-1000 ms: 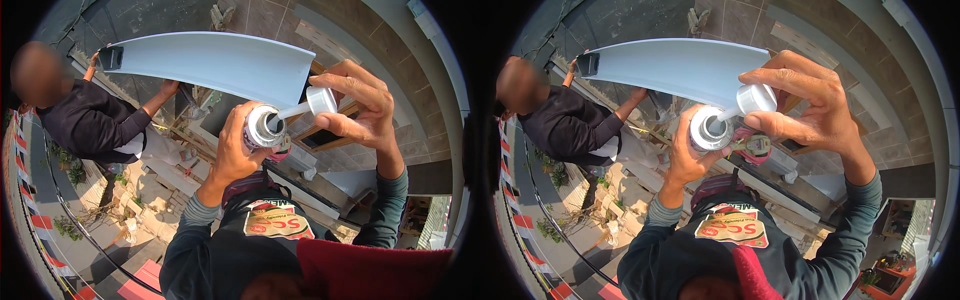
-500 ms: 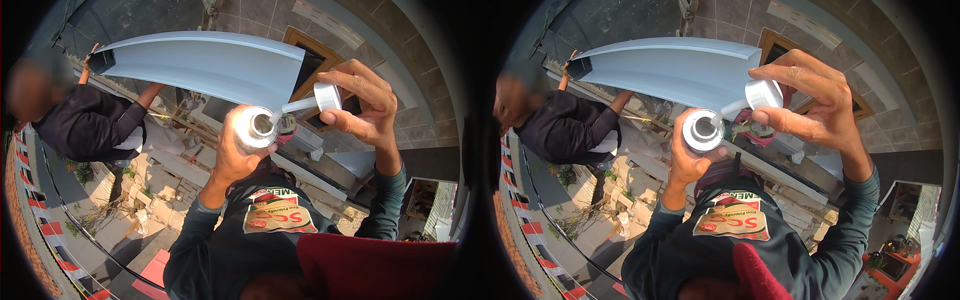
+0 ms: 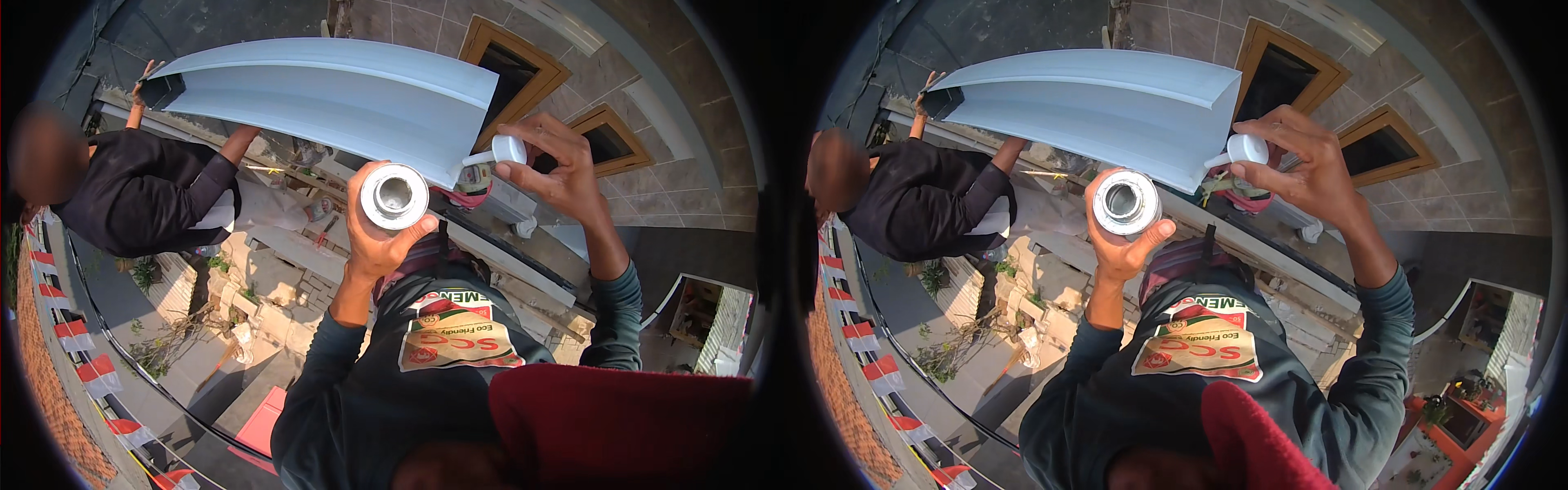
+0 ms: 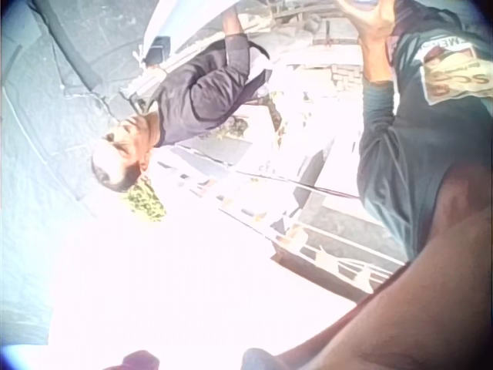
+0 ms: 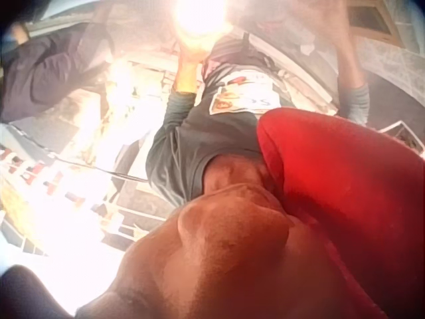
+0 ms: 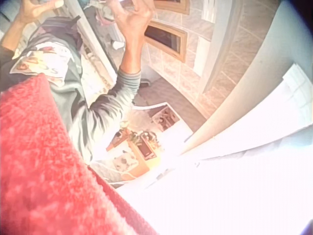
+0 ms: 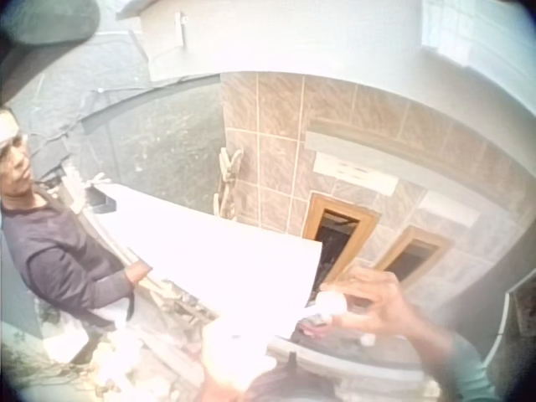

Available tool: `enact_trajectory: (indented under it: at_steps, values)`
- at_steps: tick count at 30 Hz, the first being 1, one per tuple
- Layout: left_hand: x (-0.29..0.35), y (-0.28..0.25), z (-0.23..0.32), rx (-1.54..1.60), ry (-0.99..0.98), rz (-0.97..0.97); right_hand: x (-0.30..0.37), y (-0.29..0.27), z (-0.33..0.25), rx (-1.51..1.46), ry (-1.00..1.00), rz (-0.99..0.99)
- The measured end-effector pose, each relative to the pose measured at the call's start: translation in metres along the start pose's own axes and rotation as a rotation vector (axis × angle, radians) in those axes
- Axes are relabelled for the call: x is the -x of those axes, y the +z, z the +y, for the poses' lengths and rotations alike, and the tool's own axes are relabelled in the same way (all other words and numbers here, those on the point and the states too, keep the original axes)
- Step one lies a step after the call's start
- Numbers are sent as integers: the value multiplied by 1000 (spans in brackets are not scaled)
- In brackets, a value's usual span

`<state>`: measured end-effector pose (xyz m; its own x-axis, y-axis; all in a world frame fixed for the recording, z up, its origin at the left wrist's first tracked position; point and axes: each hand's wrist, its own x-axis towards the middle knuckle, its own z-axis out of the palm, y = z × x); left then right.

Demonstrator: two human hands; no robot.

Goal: The person aligns white gutter sections along a roof edge, taps them into place with a hammer, and applies liquid adhesive from a container to the joints using a brush applicator, while being assisted by a co-worker.

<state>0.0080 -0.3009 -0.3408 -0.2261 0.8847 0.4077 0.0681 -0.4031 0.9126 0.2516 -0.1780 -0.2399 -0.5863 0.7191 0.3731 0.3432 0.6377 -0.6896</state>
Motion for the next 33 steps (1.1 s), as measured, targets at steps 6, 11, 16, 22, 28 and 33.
enact_trajectory:
  at_steps: [6, 11, 16, 22, 28, 33]
  values:
    - [8, -1, -5, 2, -17, 10, 3, 4, 24, 143, 20, -1]
    - [7, -1, -3, 2, -17, 26, 10, 14, 19, 289, -204, 62]
    - [5, -1, -5, 15, -32, 17, 12, 13, -13, 212, -325, -134]
    - [4, -6, -5, -65, 35, 26, 7, 9, -12, 162, -222, -9]
    - [1, -3, -3, -1, 17, -1, -4, 5, 26, 242, -42, 67]
    - [0, -2, 2, -15, 17, 13, 2, 14, 5, 330, -249, 108]
